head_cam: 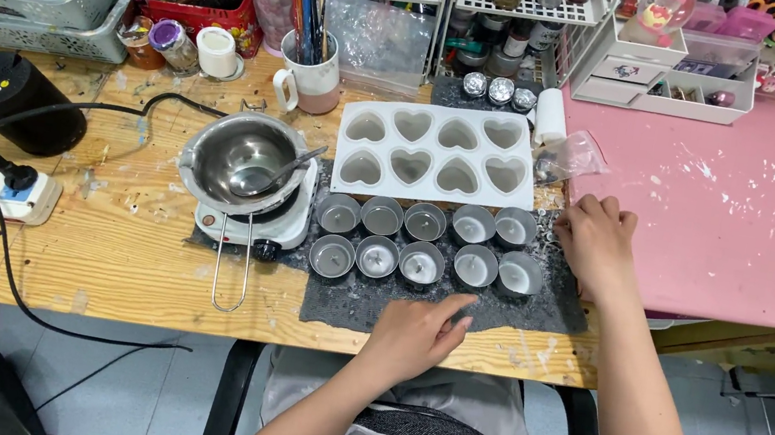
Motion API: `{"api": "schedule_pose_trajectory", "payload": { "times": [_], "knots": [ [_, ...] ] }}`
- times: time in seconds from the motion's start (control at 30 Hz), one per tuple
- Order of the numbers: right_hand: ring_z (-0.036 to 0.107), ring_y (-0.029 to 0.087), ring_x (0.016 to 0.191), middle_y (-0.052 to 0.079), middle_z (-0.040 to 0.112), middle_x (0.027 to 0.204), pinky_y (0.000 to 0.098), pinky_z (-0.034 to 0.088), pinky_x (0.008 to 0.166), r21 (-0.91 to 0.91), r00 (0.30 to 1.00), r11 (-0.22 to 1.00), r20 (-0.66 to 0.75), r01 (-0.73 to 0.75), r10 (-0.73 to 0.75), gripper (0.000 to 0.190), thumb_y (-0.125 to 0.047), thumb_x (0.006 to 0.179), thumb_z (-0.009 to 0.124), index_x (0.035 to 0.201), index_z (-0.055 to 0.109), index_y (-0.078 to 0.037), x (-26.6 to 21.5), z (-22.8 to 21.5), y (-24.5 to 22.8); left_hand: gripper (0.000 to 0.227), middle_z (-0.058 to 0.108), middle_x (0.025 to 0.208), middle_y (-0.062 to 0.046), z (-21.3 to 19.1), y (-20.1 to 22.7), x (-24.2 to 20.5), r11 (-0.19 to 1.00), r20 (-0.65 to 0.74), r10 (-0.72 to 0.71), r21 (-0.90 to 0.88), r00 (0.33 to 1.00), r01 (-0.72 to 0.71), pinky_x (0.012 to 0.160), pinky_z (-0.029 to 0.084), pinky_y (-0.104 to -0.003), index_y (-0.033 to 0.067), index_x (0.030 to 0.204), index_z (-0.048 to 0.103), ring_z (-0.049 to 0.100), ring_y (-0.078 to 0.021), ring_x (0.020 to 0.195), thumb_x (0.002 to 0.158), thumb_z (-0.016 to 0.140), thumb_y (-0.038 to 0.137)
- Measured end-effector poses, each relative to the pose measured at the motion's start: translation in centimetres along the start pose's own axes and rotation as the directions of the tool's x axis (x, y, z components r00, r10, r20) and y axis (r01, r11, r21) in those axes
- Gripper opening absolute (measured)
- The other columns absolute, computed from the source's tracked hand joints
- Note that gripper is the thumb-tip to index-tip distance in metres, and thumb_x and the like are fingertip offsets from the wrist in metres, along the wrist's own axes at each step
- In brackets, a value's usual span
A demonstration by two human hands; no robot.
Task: Placing wicks into small metal tins as part of a candle-making process.
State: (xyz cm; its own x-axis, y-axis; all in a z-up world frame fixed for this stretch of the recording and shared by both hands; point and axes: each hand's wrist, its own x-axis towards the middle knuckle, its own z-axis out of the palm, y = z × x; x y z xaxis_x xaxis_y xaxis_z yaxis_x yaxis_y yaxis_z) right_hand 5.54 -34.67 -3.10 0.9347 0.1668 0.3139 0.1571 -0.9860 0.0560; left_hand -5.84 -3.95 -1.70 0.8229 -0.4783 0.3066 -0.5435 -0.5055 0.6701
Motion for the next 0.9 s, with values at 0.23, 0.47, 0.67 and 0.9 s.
{"api": "schedule_pose_trajectory", "payload": {
  "times": [0.23,0.47,0.67,0.9],
  "knots": [
    [0.057,0.028,0.108,0.006,0.07,0.105,0.0481,0.037,0.096,0.172,0.995,0.984,0.093,-0.049,0.034,0.016,-0.02,0.091,0.073,0.101,0.069,-0.009,0.5,-0.1,0.4,0.033,0.067,0.063,-0.004,0.1,-0.3,-0.3,1.0,0.001,0.0,-0.009,1.0,0.0,0.052,0.051,-0.044,0.0159,0.129,0.064,0.067,-0.0277,0.055,0.099,0.063,0.03],
    [0.062,0.024,0.099,0.009,0.068,0.098,0.0416,0.043,0.093,0.562,0.998,0.825,-0.008,-0.053,0.069,0.012,-0.017,0.094,0.072,0.1,0.072,-0.006,-1.0,-6.3,-2.8,0.03,0.073,0.082,-0.005,-1.0,0.5,0.4,0.993,-0.022,-0.078,-0.091,0.997,0.075,0.061,0.054,-0.042,0.018,0.126,0.067,0.071,-0.0262,0.071,0.1,0.062,0.031],
    [0.065,0.017,0.098,0.007,0.069,0.099,0.0327,0.052,0.088,0.918,0.996,0.386,-0.077,0.09,-0.048,0.01,-0.003,0.091,0.072,0.101,0.07,-0.001,-4.4,-6.3,-6.1,0.038,0.071,0.125,-0.012,-2.3,1.5,2.3,0.96,-0.242,-0.032,-0.276,0.97,-0.038,0.085,0.057,-0.037,0.0121,0.135,0.064,0.071,-0.0273,0.106,0.102,0.065,0.029],
    [0.066,0.012,0.095,0.006,0.071,0.102,0.027,0.054,0.084,0.999,0.999,0.041,0.019,-0.021,0.049,0.01,-0.002,0.094,0.072,0.104,0.072,0.0,-6.6,-4.7,-10.3,0.031,0.077,0.119,-0.01,0.4,-0.6,2.6,0.744,-0.218,-0.115,-0.665,0.969,-0.061,0.089,0.06,-0.031,0.0081,0.125,0.075,0.074,-0.0165,0.101,0.095,0.077,0.014]
  ]
}}
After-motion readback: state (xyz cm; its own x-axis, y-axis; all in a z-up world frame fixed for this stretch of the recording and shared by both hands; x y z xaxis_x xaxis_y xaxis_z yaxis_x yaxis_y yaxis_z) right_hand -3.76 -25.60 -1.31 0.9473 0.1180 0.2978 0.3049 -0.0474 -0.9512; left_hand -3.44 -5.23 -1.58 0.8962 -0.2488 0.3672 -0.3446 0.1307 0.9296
